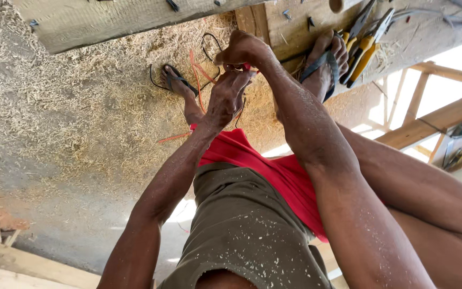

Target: The person retrieves a roll of red electrical tape from a bag, then uses pliers to strip the insulation from a black power cord. They wrap the exposed wire ends with the tape to insulate them.

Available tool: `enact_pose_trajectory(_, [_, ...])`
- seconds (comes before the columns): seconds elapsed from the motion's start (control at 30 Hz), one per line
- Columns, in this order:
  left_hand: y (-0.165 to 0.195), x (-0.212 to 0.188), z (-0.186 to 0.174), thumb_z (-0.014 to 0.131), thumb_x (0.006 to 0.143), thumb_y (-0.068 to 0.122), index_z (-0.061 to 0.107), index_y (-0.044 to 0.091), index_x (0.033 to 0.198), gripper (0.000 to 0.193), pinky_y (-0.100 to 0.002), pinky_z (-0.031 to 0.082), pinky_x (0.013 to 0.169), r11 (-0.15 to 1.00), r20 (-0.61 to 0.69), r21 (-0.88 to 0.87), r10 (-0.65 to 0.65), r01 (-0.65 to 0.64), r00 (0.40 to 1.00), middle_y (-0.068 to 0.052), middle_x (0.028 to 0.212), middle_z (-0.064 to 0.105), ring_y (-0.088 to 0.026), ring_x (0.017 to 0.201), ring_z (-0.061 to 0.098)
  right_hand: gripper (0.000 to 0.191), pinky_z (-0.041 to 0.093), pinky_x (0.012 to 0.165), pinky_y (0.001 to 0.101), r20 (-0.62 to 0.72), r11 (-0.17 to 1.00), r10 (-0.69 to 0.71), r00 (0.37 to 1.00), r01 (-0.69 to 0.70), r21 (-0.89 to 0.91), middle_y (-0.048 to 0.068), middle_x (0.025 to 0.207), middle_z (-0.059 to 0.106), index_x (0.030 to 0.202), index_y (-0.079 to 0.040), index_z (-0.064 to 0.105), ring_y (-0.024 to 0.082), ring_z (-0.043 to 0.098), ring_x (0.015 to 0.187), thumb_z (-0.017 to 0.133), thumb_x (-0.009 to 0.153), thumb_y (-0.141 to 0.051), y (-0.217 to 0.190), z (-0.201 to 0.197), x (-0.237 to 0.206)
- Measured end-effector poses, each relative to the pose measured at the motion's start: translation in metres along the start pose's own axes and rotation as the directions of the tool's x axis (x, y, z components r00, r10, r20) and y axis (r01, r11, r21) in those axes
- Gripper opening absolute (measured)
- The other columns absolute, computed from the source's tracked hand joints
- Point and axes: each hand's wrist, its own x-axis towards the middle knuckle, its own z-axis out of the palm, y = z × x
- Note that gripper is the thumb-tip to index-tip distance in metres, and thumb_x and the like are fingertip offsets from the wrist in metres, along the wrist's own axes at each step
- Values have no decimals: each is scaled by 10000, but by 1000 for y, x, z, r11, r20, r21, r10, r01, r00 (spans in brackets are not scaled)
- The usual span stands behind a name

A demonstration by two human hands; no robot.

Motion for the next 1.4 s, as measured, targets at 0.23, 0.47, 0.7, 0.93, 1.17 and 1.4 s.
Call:
enact_pose_trajectory(0.23, [-1,10,12,683,954,95,682,31,1197,251,-396,608,781,984,29,59,-170,168,985,-157,1001,705,-274,874,696,257,563,536,342,-576,889,47,816,229,397,61,917,748,1243,-114,653,147,621,639,495,1070,-221,24,11,-64])
enact_pose_trajectory(0.47, [-8,24,12,680,950,192,772,53,1063,202,-318,646,724,634,360,-268,-632,725,686,-108,995,774,-164,803,750,534,591,616,338,-839,817,159,520,409,408,179,1060,725,1274,31,489,207,725,716,717,791,31,17,83,-126])
enact_pose_trajectory(0.7, [-22,19,9,719,940,177,797,50,1086,209,-315,611,757,699,408,-332,-499,634,764,-116,981,826,-176,847,770,369,510,687,328,-812,856,133,568,347,383,95,801,743,1234,-52,508,151,686,645,662,900,-70,21,81,-129])
enact_pose_trajectory(0.93, [-1,5,12,741,957,132,780,38,1052,140,-320,609,670,824,75,-279,-494,494,866,-118,967,801,-178,761,755,285,619,783,333,-630,777,-126,766,471,418,73,1079,684,1103,-66,613,170,690,909,626,825,-6,33,10,-57])
enact_pose_trajectory(1.17, [10,8,11,740,998,107,723,57,1113,126,-325,588,630,949,-110,-171,-285,264,952,-128,961,755,-193,785,713,213,573,900,398,-356,980,-87,931,144,135,150,1069,670,1099,-57,626,231,635,965,661,890,-43,16,0,-13])
enact_pose_trajectory(1.4, [9,10,11,689,1008,153,737,79,1141,159,-398,525,633,983,-67,1,-184,184,981,-125,922,678,-253,771,638,234,644,778,394,-606,822,163,778,233,519,90,1118,705,1238,-125,616,194,709,931,491,1059,-210,12,8,-85])
